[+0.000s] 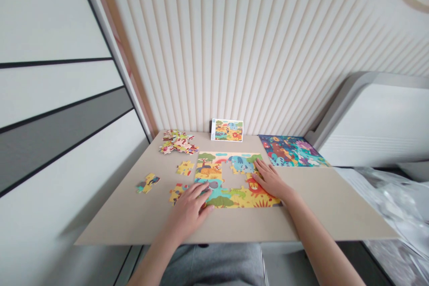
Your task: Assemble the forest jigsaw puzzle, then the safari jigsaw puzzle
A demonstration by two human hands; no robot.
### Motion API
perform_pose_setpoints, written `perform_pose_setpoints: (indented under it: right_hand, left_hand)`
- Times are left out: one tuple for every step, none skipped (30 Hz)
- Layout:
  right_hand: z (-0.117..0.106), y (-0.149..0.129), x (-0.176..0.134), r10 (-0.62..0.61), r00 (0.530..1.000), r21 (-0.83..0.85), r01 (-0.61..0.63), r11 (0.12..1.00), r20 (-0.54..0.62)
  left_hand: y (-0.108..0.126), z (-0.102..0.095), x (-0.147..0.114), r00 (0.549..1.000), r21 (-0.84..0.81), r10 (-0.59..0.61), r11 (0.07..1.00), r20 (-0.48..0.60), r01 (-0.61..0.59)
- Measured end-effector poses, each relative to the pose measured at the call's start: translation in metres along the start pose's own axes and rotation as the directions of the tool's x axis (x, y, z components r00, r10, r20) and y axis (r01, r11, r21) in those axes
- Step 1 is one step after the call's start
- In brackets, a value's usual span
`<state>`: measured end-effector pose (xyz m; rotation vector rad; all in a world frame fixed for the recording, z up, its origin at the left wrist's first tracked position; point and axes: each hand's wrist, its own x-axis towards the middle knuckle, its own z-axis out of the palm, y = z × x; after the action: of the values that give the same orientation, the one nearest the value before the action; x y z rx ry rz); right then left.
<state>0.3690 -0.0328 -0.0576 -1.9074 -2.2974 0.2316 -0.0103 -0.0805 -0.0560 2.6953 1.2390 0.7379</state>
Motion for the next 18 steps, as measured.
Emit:
perform_pose_setpoints:
  right_hand:
    - [0.0, -0.001, 0.0, 0.004, 1.0, -0.01, -0.004, 1.0, 0.001]
    - [0.0, -0.001, 0.0, 0.004, 1.0, -0.02, -0.004, 1.0, 0.001]
    - [0.0, -0.001, 0.0, -0.001, 1.0, -0.028, 0.001, 1.0, 0.004]
    - [0.0, -0.001, -0.001, -0.007, 1.0, -0.035, 0.008, 0.999, 0.008]
    - [0.0, -0.001, -0.001, -0.014, 1.0, -0.04, 0.014, 0.999, 0.013]
    - [0.0, -0.001, -0.001, -0.018, 1.0, -0.043, 0.019, 0.999, 0.016]
    - [0.0, -0.001, -0.001, -0.019, 1.0, -0.042, 0.02, 0.999, 0.018]
    - [0.0, -0.001, -0.001, -0.018, 1.0, -0.039, 0.018, 0.999, 0.017]
    - [-0.001, -0.001, -0.001, -0.014, 1.0, -0.034, 0.014, 0.999, 0.012]
    - [-0.001, -0.001, -0.001, -0.01, 1.0, -0.026, 0.01, 1.0, 0.003]
    - [-0.001, -0.001, -0.001, -0.009, 1.0, -0.018, 0.009, 1.0, -0.006]
    - [-0.001, 0.0, 0.0, -0.012, 1.0, -0.008, 0.012, 1.0, -0.015]
    - [-0.001, 0.001, 0.0, -0.016, 1.0, 0.002, 0.016, 1.0, -0.022]
    - [-0.001, 0.002, 0.001, -0.021, 0.999, 0.012, 0.021, 1.0, -0.027]
    - [0.0, 0.004, 0.002, -0.025, 0.999, 0.022, 0.026, 0.999, -0.03]
    - [0.0, 0.006, 0.002, -0.03, 0.999, 0.032, 0.031, 0.999, -0.031]
    - [0.001, 0.008, 0.003, -0.035, 0.999, 0.04, 0.036, 0.999, -0.031]
    - [0.001, 0.01, 0.003, -0.04, 0.999, 0.047, 0.042, 0.998, -0.033]
  left_hand:
    - [0.0, 0.0, 0.0, 1.0, -0.002, 0.001, 1.0, -0.004, -0.001]
    - [0.001, 0.0, 0.0, 1.0, -0.005, 0.005, 1.0, -0.005, -0.005]
    - [0.002, -0.001, 0.0, 1.0, -0.006, 0.013, 1.0, -0.005, -0.013]
    - [0.003, -0.002, 0.0, 1.0, -0.007, 0.026, 1.0, -0.003, -0.026]
    - [0.004, -0.002, 0.0, 0.999, -0.008, 0.043, 0.999, 0.0, -0.043]
    - [0.005, -0.003, 0.0, 0.998, -0.012, 0.063, 0.998, 0.002, -0.063]
    - [0.006, -0.004, 0.0, 0.997, -0.019, 0.083, 0.996, -0.002, -0.083]
    - [0.007, -0.004, -0.001, 0.995, -0.03, 0.1, 0.995, -0.011, -0.1]
    - [0.008, -0.005, -0.001, 0.993, -0.045, 0.113, 0.992, -0.024, -0.114]
    - [0.009, -0.006, -0.001, 0.992, -0.061, 0.121, 0.99, -0.038, -0.123]
    - [0.011, -0.007, -0.002, 0.991, -0.078, 0.125, 0.989, -0.051, -0.129]
    - [0.012, -0.008, -0.002, 0.99, -0.094, 0.126, 0.987, -0.06, -0.131]
    - [0.013, -0.009, -0.002, 0.99, -0.108, 0.123, 0.986, -0.067, -0.13]
    - [0.013, -0.009, -0.002, 0.991, -0.121, 0.118, 0.985, -0.07, -0.126]
    - [0.014, -0.01, -0.002, 0.991, -0.132, 0.112, 0.984, -0.072, -0.121]
    - [0.015, -0.011, -0.002, 0.992, -0.14, 0.105, 0.983, -0.068, -0.114]
    - [0.016, -0.011, -0.001, 0.993, -0.146, 0.1, 0.983, -0.062, -0.109]
    - [0.017, -0.012, -0.001, 0.994, -0.149, 0.096, 0.983, -0.055, -0.103]
